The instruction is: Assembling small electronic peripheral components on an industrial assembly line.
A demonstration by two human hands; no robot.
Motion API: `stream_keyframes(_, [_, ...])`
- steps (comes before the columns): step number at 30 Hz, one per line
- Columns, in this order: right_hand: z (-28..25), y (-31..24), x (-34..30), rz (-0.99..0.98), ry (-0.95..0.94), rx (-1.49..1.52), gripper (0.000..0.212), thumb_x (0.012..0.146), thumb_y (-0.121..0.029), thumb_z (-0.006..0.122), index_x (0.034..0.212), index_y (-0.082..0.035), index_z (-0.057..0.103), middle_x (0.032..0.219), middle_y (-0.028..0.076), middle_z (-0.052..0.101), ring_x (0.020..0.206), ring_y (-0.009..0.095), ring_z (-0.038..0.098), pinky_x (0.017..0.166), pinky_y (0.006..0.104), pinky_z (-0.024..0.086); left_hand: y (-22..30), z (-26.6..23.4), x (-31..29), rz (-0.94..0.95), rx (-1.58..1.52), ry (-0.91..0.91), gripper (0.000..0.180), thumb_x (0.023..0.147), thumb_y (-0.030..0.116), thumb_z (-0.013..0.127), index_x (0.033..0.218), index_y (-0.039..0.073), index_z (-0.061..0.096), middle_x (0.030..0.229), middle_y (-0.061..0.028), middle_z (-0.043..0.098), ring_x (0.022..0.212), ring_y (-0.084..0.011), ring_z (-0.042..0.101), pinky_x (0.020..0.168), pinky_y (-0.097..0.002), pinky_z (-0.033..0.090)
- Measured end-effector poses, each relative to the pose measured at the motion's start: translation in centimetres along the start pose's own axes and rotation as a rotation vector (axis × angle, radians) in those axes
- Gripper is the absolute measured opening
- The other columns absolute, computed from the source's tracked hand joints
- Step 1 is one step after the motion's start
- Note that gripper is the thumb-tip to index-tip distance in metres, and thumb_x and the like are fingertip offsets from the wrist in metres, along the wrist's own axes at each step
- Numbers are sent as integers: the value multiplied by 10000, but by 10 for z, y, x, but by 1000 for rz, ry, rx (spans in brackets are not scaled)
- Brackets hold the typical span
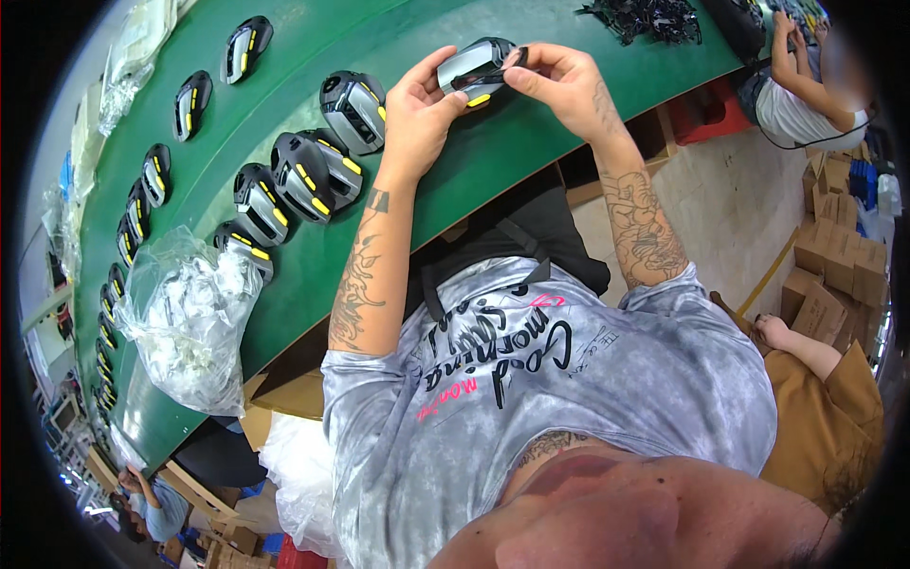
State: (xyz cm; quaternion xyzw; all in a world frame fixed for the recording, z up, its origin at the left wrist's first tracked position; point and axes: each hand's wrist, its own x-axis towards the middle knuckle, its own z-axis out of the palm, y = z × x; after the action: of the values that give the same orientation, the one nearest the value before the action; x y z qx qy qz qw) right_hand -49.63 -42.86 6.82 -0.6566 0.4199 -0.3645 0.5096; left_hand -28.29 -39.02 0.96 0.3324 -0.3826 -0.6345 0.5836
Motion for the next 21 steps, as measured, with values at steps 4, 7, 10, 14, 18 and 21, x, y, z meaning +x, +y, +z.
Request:
stream_keyframes(4, [4, -9, 0, 40, 54, -397, 290, 959, -274, 767, 900, 0, 690, 739, -31, 610, 692, 57, 532, 623, 244, 430, 4, 3, -5, -21, -29, -21, 622, 902, -123, 613, 1501, -81, 451, 1329, -174, 638, 1141, -211, 679, 946, -329, 611])
stream_keyframes(7, [7, -23, 0, 64, 13, -462, 344, 890, -330, 801, 916, 5, 726, 741, 81, 684, 706, 152, 638, 701, 321, 522, 5, 3, -10, -44, 29, 13, 612, 930, -62, 650, 1511, -65, 458, 1326, -167, 646, 1140, -218, 681, 957, -351, 608])
stream_keyframes(10, [10, -35, -3, 10, 10, -544, 334, 893, -326, 800, 900, 0, 727, 760, 96, 702, 714, 176, 659, 687, 340, 522, 7, 3, -14, -45, 21, 10, 620, 926, -55, 663, 1513, -59, 465, 1325, -157, 647, 1126, -205, 682, 935, -338, 615])
stream_keyframes(14, [8, -27, -11, -187, 66, -560, 297, 875, -301, 828, 879, -20, 730, 765, 78, 688, 692, 165, 636, 660, 318, 503, 8, 1, -12, -14, -54, -30, 650, 909, -51, 702, 1514, -62, 464, 1330, -159, 642, 1127, -209, 681, 952, -352, 615])
stream_keyframes(18, [5, -10, -18, -405, 131, -410, 275, 844, -237, 866, 835, -19, 697, 739, 24, 610, 635, 106, 531, 602, 261, 438, 7, 0, -12, 42, -185, -94, 672, 882, -59, 735, 1504, -56, 481, 1308, -164, 659, 1103, -215, 697, 936, -347, 621])
stream_keyframes(21, [1, -12, -24, -312, 45, -263, 158, 943, -110, 788, 934, 16, 691, 914, 1, 665, 788, 57, 557, 700, 215, 444, 17, 4, -16, 24, -238, -123, 710, 850, -70, 768, 1499, -72, 481, 1326, -181, 651, 1120, -231, 697, 964, -359, 613])
